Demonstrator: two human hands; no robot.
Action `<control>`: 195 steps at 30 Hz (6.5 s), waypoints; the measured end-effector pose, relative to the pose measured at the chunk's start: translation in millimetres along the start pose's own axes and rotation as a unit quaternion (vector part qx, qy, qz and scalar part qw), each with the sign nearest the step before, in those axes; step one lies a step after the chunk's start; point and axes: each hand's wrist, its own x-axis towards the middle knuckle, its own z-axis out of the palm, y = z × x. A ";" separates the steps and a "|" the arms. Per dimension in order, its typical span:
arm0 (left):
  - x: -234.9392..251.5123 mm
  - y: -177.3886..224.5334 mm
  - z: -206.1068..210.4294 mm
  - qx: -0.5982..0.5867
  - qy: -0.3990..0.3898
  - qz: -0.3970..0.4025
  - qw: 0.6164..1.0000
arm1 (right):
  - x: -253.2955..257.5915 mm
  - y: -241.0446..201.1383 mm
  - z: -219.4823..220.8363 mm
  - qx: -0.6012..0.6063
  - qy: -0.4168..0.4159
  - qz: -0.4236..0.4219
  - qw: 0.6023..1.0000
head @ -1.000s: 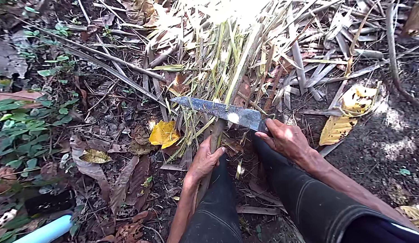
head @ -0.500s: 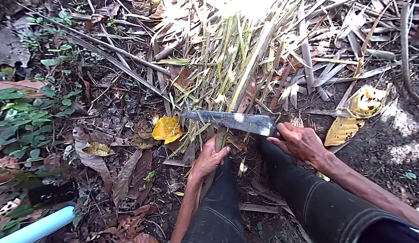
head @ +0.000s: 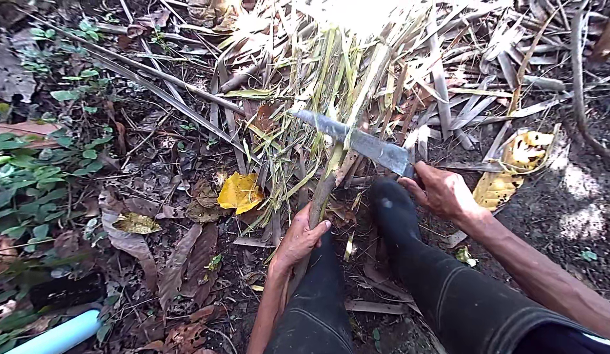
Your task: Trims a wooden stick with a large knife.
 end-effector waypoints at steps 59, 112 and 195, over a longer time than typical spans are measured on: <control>-16.9 -37.1 -5.8 -0.049 -0.029 -0.004 0.998 | 70.8 79.8 -23.3 0.059 0.004 0.312 0.948; 28.4 -39.0 -5.0 -0.007 -0.039 0.023 0.999 | 16.6 64.2 11.8 0.022 0.024 0.080 0.996; -33.7 48.5 -26.1 -0.498 0.113 0.372 0.775 | -31.1 -53.2 -8.9 0.147 0.015 -0.232 0.962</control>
